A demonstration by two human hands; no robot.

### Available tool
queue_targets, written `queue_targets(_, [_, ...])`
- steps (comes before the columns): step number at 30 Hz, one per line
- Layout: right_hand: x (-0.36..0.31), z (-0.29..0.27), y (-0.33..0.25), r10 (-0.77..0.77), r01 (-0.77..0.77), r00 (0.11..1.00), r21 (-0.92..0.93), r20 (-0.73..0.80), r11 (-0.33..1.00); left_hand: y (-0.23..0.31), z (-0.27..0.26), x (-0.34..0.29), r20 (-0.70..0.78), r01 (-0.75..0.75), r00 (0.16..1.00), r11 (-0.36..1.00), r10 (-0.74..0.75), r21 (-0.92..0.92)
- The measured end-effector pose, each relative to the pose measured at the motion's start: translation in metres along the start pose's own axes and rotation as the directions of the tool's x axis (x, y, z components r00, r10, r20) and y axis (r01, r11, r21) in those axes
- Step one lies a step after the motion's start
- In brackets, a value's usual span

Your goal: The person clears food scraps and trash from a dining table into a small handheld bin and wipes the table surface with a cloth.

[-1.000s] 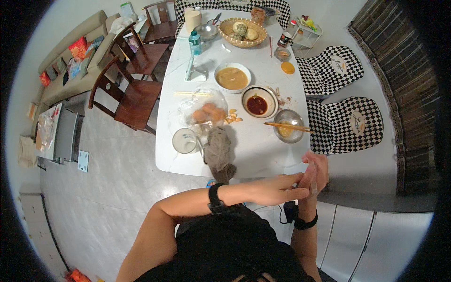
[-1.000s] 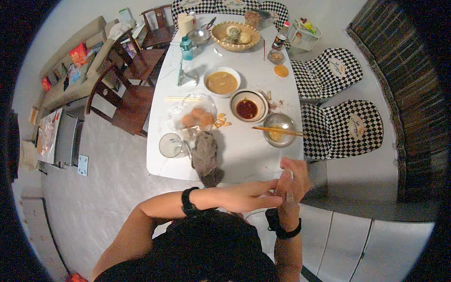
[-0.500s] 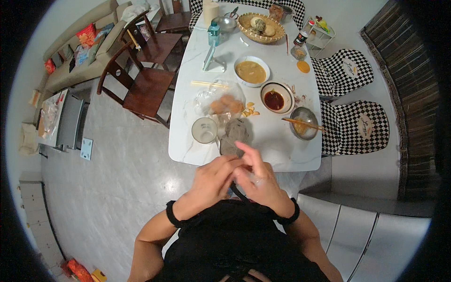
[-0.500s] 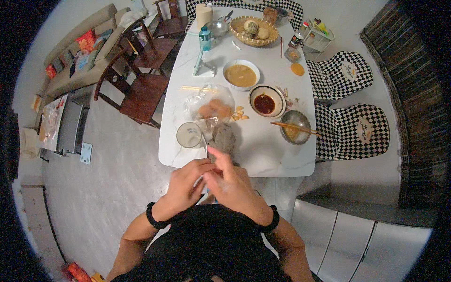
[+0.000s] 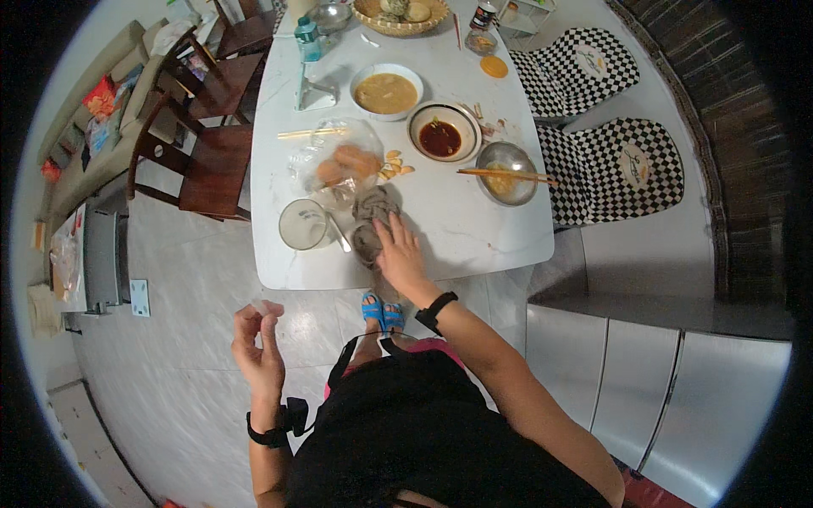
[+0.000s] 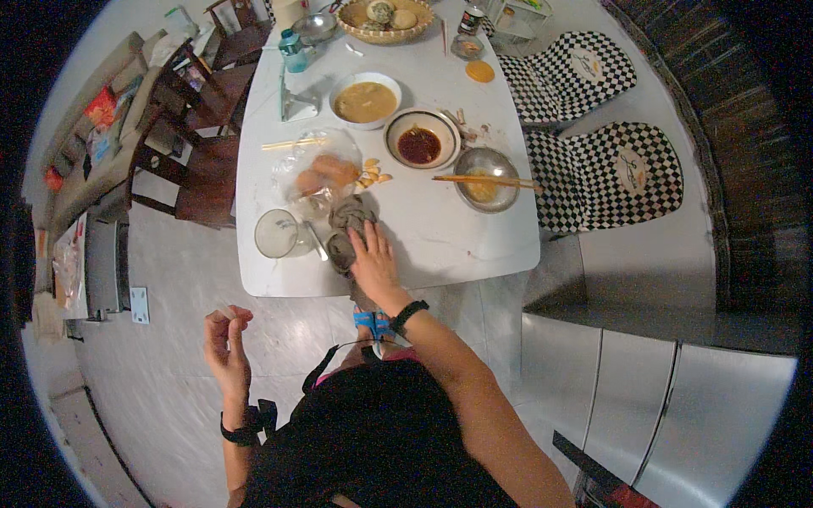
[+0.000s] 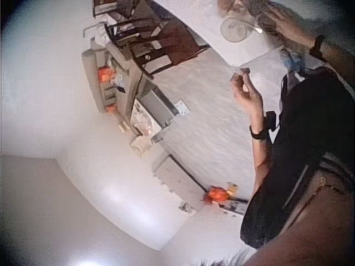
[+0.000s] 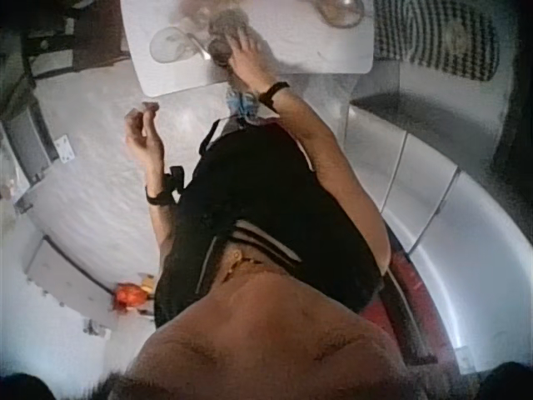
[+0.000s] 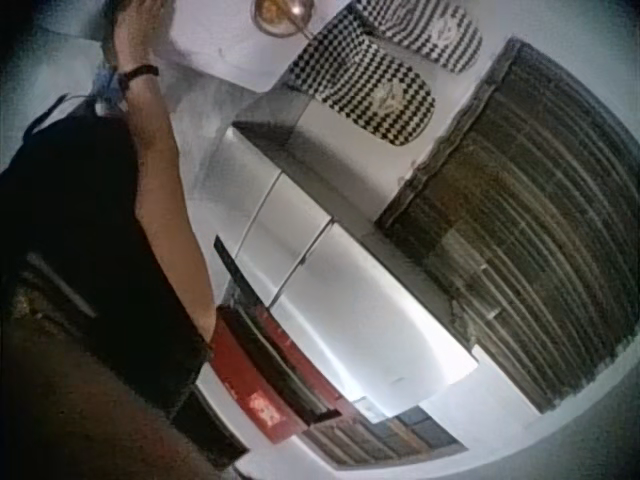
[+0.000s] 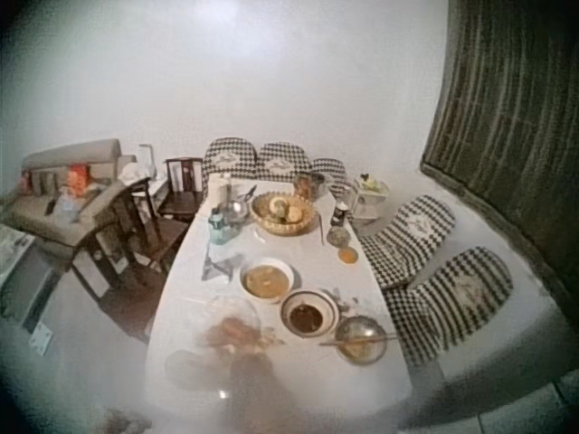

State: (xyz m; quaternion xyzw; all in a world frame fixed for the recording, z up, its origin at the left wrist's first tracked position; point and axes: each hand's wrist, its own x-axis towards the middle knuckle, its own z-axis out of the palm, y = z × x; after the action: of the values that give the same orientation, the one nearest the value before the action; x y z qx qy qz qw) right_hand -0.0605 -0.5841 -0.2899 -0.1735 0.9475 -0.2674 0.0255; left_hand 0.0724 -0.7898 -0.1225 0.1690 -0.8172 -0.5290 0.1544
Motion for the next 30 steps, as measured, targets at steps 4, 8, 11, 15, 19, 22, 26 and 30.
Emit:
queue_targets(4, [-0.032, -0.014, 0.064, -0.020, 0.014, 0.999, -0.152, -0.042, 0.988, 0.003, 0.008, 0.005, 0.024, 0.033, 0.999, 0.999, -0.032, -0.029])
queue_targets(8, [-0.046, -0.039, 0.113, 0.046, -0.092, 0.981, -0.245, -0.187, 0.965, 0.004, 0.017, 0.012, 0.010, 0.052, 0.999, 0.996, -0.051, -0.069])
queue_targets(11, [-0.052, -0.068, 0.151, 0.095, -0.171, 0.966, -0.323, -0.238, 0.931, 0.010, 0.024, 0.019, 0.056, 0.042, 0.998, 0.998, -0.040, -0.039])
queue_targets(15, [-0.047, -0.080, 0.154, 0.146, -0.209, 0.958, -0.252, -0.248, 0.945, 0.010, 0.036, 0.024, 0.081, 0.032, 0.996, 0.998, -0.027, -0.062])
queue_targets(19, [-0.039, -0.068, 0.086, 0.157, -0.168, 0.982, -0.103, -0.107, 0.980, 0.009, 0.037, 0.022, 0.085, 0.034, 0.996, 0.998, -0.030, -0.048])
queue_targets(22, [-0.027, -0.047, 0.079, 0.002, -0.005, 1.000, -0.201, -0.016, 0.980, 0.013, 0.040, 0.019, 0.087, 0.031, 0.996, 0.999, -0.027, -0.043])
queue_targets(26, [0.005, -0.032, 0.079, -0.197, 0.204, 0.979, -0.249, 0.051, 0.947, 0.020, 0.037, 0.014, 0.067, 0.061, 0.996, 0.998, -0.060, -0.008])
queue_targets(30, [0.036, -0.043, 0.109, -0.070, 0.051, 0.996, -0.318, -0.050, 0.947, 0.012, 0.027, 0.005, 0.049, 0.031, 0.998, 1.000, -0.031, -0.002])
